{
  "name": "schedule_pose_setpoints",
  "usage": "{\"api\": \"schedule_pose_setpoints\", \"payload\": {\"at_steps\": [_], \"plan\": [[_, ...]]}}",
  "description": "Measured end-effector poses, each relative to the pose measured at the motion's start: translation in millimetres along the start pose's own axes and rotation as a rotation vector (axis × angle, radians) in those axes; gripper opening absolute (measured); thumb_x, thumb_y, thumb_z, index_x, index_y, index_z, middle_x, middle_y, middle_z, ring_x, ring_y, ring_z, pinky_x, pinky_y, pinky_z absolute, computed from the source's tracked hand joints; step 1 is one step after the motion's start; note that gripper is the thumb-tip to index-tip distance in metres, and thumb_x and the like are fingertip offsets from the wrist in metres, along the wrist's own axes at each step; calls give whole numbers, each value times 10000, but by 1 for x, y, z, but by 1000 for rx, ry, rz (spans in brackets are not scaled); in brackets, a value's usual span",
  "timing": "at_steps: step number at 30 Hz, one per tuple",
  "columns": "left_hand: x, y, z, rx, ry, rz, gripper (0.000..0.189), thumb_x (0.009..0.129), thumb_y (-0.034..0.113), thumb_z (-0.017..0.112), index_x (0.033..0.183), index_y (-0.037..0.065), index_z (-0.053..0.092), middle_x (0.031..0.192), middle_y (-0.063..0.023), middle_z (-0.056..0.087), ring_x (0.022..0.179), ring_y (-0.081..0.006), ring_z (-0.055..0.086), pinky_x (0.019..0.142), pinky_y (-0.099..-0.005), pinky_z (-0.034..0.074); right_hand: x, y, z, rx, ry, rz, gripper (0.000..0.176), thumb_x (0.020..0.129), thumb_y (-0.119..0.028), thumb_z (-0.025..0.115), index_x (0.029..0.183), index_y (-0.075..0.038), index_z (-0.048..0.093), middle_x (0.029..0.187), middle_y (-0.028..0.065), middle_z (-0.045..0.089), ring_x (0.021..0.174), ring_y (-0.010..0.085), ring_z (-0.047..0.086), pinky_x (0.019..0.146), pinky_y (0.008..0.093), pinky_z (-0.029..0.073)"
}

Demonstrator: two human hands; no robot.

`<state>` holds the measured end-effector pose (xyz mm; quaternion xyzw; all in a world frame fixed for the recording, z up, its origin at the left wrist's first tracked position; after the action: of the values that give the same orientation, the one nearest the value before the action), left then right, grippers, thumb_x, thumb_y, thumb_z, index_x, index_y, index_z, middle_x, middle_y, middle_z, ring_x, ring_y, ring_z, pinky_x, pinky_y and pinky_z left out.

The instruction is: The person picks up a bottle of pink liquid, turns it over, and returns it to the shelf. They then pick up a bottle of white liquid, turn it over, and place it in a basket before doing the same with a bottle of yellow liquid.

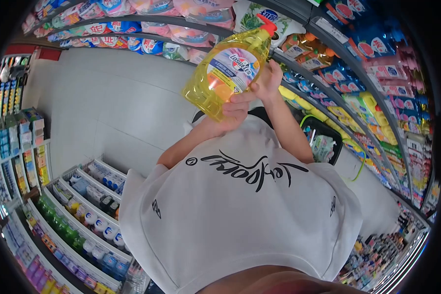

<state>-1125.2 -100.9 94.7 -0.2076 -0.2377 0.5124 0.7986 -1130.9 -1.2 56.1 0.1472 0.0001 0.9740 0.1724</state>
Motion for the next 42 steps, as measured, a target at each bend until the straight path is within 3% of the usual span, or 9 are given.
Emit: {"api": "schedule_pose_setpoints", "payload": {"at_steps": [7, 9, 12, 13, 16, 22, 37, 39, 42], "plan": [[-1, -28, 23, -216, -194, -270, 272, 966, 128, 414, 1140, -75, 364, 657, -138, 504, 420, -202, 542, 356, -262, 461, 8, -8, -35, -577, 30, -11, 1223, 527, -535, 876, 1450, -3, 277, 1424, 244, 382, 1304, 358, 409, 1101, 499, 321], [-5, -32, 24, -282, -228, -347, 266, 963, 107, 413, 1140, -80, 344, 656, -166, 527, 427, -235, 582, 354, -279, 499, 41, 30, 29, -650, -136, 31, 1291, 497, -596, 861, 1488, -78, 216, 1469, 256, 299, 1338, 364, 366, 1101, 569, 286], [-13, -33, 26, -295, -238, -392, 282, 962, 109, 414, 1147, -90, 339, 663, -171, 532, 434, -244, 588, 363, -286, 511, 50, 38, 34, -517, 232, -40, 1320, 482, -619, 855, 1510, -162, 166, 1503, 260, 214, 1375, 376, 303, 1088, 638, 250], [-14, -32, 27, -290, -241, -394, 282, 962, 109, 414, 1147, -90, 339, 663, -171, 532, 434, -244, 588, 363, -286, 511, 54, 44, 38, -560, -55, -10, 1286, 478, -620, 855, 1501, -199, 199, 1518, 244, 180, 1395, 385, 255, 1079, 673, 229], [-16, -32, 30, -250, -268, -397, 288, 960, 102, 411, 1157, -95, 336, 666, -170, 534, 435, -243, 588, 365, -287, 517, 53, 55, 38, -503, -254, 29, 1176, 559, -573, 834, 1501, -242, 214, 1539, 203, 190, 1403, 395, 228, 1133, 556, 217], [-17, -25, 32, -275, -265, -334, 330, 965, 118, 415, 1194, -108, 342, 686, -143, 523, 430, -214, 561, 366, -265, 487, 64, 51, 34, -457, -496, -7, 1216, 503, -651, 825, 1478, -198, 259, 1499, 181, 303, 1400, 389, 239, 1137, 564, 217], [-47, 81, 17, 1246, 186, 306, 337, 925, 305, 555, 1124, 34, 538, 920, -77, 622, 700, -158, 601, 618, -257, 474, 51, 28, -14, -458, 157, -156, 1077, 626, -781, 648, 1371, -44, 401, 1369, 249, 425, 1308, 449, 357, 1051, 590, 346], [-65, 92, 61, 2533, 261, 899, 315, 952, 205, 501, 1205, 20, 524, 1102, -121, 629, 972, -167, 613, 841, -280, 491, 48, 25, -13, -433, 195, -173, 1083, 633, -791, 628, 1365, -25, 398, 1356, 260, 431, 1301, 453, 366, 1046, 590, 352], [-87, 131, 42, 1804, 736, 711, 297, 947, 154, 497, 1202, 11, 549, 1151, -94, 617, 1052, -140, 579, 912, -286, 449, 46, 22, -5, -411, 222, -178, 1041, 650, -754, 637, 1361, -32, 395, 1373, 260, 418, 1297, 452, 383, 1060, 583, 342]]}}
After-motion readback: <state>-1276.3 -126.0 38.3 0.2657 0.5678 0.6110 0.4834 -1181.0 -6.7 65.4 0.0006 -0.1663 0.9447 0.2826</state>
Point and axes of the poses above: each hand's wrist, its own x-axis towards the middle knuckle, its own z-axis out of the palm, y = z × x, the point moved 8 cm from there along x, towards the middle knuckle
